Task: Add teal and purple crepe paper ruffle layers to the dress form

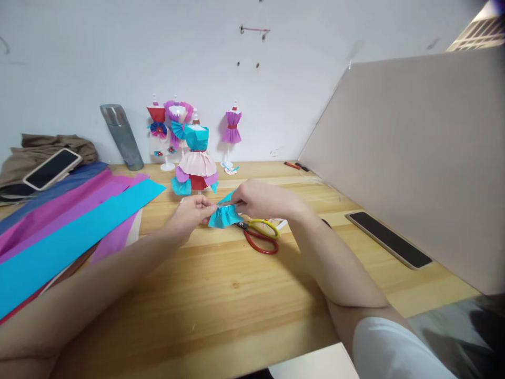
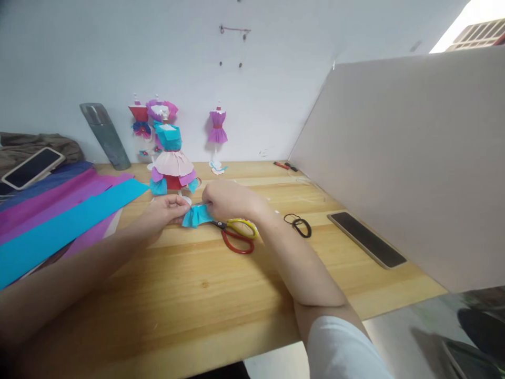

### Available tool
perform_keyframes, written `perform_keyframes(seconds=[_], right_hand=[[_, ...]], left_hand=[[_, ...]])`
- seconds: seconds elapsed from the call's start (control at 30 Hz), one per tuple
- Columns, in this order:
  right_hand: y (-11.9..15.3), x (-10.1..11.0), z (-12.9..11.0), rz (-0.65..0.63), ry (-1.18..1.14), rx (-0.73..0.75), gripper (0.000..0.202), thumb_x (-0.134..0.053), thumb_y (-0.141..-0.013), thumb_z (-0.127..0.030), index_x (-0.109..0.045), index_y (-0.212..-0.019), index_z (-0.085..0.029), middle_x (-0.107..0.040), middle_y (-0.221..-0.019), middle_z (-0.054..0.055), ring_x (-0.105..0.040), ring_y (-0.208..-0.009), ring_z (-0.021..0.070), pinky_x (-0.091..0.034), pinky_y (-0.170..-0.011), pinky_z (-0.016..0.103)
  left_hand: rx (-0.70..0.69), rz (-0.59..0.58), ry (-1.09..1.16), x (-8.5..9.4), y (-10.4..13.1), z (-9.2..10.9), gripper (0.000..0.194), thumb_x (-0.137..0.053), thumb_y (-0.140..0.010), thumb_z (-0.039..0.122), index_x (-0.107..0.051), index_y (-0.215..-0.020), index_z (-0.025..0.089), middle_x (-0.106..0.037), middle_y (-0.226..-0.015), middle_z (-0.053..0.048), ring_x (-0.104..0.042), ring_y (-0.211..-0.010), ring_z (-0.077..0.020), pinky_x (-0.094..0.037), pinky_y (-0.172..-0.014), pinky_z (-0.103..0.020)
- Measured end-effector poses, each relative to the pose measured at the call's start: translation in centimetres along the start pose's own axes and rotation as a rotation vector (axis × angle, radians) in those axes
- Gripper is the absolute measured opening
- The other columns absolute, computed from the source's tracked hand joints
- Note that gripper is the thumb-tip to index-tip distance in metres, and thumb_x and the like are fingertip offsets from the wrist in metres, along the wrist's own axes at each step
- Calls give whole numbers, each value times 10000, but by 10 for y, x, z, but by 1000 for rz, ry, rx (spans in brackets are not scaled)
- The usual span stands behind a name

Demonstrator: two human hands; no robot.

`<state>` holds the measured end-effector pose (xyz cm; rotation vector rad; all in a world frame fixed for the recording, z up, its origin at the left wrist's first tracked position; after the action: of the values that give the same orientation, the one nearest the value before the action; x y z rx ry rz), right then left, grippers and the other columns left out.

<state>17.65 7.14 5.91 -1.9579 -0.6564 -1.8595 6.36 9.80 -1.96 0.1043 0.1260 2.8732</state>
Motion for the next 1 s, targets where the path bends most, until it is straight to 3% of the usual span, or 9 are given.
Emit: perform_keyframes(seconds=[0.23, 0.43, 0.63, 0.73, 0.87, 1.0], right_hand=[[-3, -1, 3, 17, 31, -52, 189, -542, -817, -134, -666, -676, -151, -672, -644, 94, -424, -524, 130, -238, -549, 319], [-6, -6, 5, -13, 53, -68, 192, -525, -796, -114, -691, -703, -140, -677, -664, 93, -441, -548, 134, -246, -558, 312], [-7, -7, 9, -30, 121, -137, 208, -521, -824, -130, -710, -741, -155, -688, -697, 104, -517, -565, 154, -237, -534, 297], [-7, -8, 6, -33, 148, -126, 207, -526, -837, -136, -722, -768, -146, -711, -738, 125, -565, -607, 174, -244, -540, 296], [-7, -8, 0, -25, 170, -105, 220, -512, -822, -107, -727, -775, -123, -722, -762, 148, -556, -598, 170, -240, -545, 307], [-7, -7, -2, -22, 166, -89, 228, -501, -810, -95, -717, -748, -131, -710, -741, 140, -534, -591, 167, -237, -550, 313]], left_hand=[[44, 66, 126, 5, -4, -9, 240, -775, -634, 212, -589, -772, 151, -646, -729, 2, -624, -694, -121, -509, -727, -289], [8, 91, 96, 7, -2, -5, 219, -751, -612, 201, -615, -778, 158, -591, -616, 42, -505, -556, -86, -396, -583, -238], [-46, 118, 90, 7, -6, -5, 240, -772, -606, 211, -647, -805, 158, -647, -655, 20, -556, -626, -106, -432, -633, -241], [7, 128, 96, 6, -8, -13, 253, -790, -645, 257, -666, -838, 152, -640, -656, 15, -572, -648, -115, -454, -637, -245], [92, 138, 80, 6, -8, -22, 182, -781, -658, 249, -650, -739, 152, -633, -680, 5, -580, -660, -112, -465, -623, -234], [78, 111, 55, 4, -9, -22, 166, -753, -647, 226, -601, -656, 160, -584, -593, 30, -534, -583, -93, -450, -610, -229]])
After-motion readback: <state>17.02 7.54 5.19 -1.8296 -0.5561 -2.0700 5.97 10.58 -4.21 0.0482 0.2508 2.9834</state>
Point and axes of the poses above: each hand's wrist, its own y-axis away from the middle knuckle, its own x-axis out of the back of the hand, z = x × y, the point moved 9 cm from there along -y, towards the middle knuckle
